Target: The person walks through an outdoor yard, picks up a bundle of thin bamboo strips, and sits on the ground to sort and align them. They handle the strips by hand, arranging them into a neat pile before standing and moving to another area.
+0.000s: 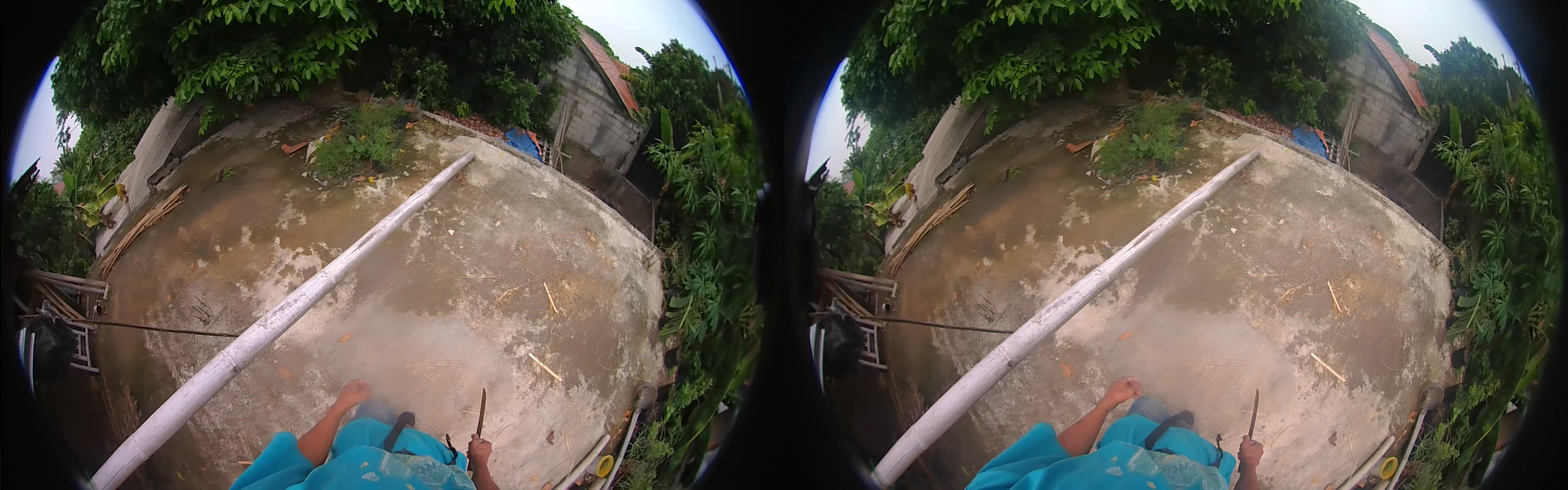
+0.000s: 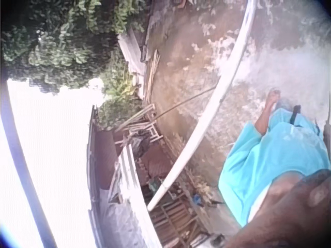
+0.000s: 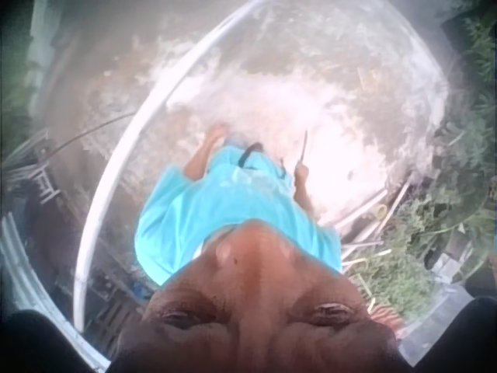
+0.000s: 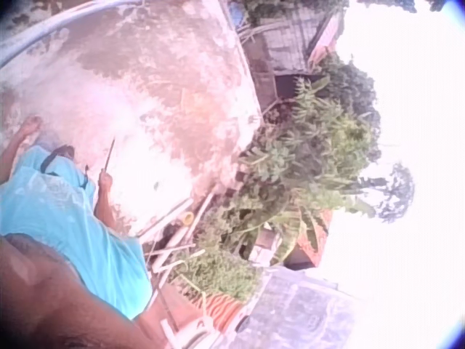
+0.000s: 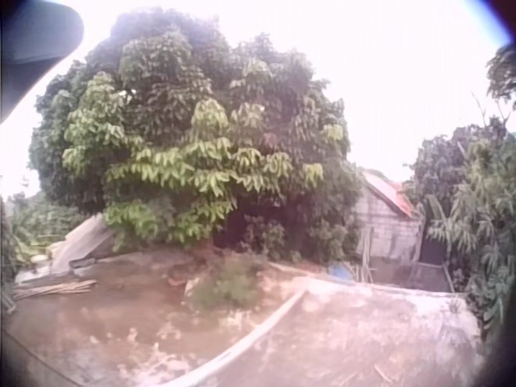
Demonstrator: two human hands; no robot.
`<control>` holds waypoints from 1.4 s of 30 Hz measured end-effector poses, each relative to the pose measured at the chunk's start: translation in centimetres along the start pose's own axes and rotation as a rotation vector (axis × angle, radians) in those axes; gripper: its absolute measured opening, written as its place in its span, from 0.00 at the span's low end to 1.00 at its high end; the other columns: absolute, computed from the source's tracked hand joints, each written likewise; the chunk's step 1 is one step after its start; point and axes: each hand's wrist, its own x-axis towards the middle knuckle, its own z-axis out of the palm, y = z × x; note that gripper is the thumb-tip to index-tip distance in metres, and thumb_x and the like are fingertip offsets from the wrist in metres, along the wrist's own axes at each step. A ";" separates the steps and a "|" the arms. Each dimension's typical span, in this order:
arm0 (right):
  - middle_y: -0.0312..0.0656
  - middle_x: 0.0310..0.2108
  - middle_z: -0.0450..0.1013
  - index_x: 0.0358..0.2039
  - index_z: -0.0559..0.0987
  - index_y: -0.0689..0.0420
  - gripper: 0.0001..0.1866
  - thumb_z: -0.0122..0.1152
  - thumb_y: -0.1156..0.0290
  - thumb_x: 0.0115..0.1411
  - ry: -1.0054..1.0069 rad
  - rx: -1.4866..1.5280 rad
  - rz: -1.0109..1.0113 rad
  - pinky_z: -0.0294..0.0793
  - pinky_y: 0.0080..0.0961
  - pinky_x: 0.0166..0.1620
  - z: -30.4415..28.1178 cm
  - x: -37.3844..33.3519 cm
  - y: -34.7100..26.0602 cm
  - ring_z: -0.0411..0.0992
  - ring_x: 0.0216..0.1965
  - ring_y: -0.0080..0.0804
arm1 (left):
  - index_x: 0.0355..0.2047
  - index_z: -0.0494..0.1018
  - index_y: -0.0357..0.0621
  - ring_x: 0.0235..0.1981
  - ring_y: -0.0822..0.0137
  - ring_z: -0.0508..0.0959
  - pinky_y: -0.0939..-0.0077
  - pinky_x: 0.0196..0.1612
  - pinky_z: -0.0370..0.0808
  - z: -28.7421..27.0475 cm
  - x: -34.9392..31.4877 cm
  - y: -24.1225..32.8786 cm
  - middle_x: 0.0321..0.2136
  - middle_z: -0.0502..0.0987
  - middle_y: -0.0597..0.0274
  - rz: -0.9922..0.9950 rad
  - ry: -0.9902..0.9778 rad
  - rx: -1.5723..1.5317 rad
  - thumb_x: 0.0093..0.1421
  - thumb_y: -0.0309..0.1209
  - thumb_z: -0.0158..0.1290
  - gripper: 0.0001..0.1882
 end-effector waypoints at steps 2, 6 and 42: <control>0.46 0.16 0.75 0.20 0.80 0.63 0.23 0.61 0.53 0.56 -0.046 -0.151 -0.176 0.74 0.34 0.28 2.6 4.2 -11.4 0.76 0.20 0.35 | 0.40 0.76 0.39 0.31 0.73 0.77 0.76 0.38 0.74 5.2 2.1 17.5 0.28 0.78 0.63 0.212 -0.252 -0.139 0.68 0.38 0.52 0.13; 0.41 0.20 0.74 0.29 0.80 0.60 0.20 0.58 0.53 0.59 -0.423 0.084 -0.533 0.72 0.31 0.32 7.3 6.3 -32.2 0.74 0.24 0.29 | 0.37 0.76 0.41 0.32 0.76 0.74 0.79 0.38 0.68 8.8 -0.5 38.8 0.26 0.75 0.68 0.431 -0.555 -0.195 0.70 0.42 0.48 0.16; 0.36 0.14 0.65 0.26 0.76 0.62 0.37 0.45 0.35 0.65 -0.547 -0.383 -0.845 0.66 0.27 0.25 14.8 56.6 -90.6 0.66 0.18 0.26 | 0.42 0.76 0.44 0.35 0.58 0.80 0.64 0.40 0.74 16.3 51.2 72.8 0.33 0.81 0.54 0.284 -0.042 0.096 0.67 0.40 0.51 0.13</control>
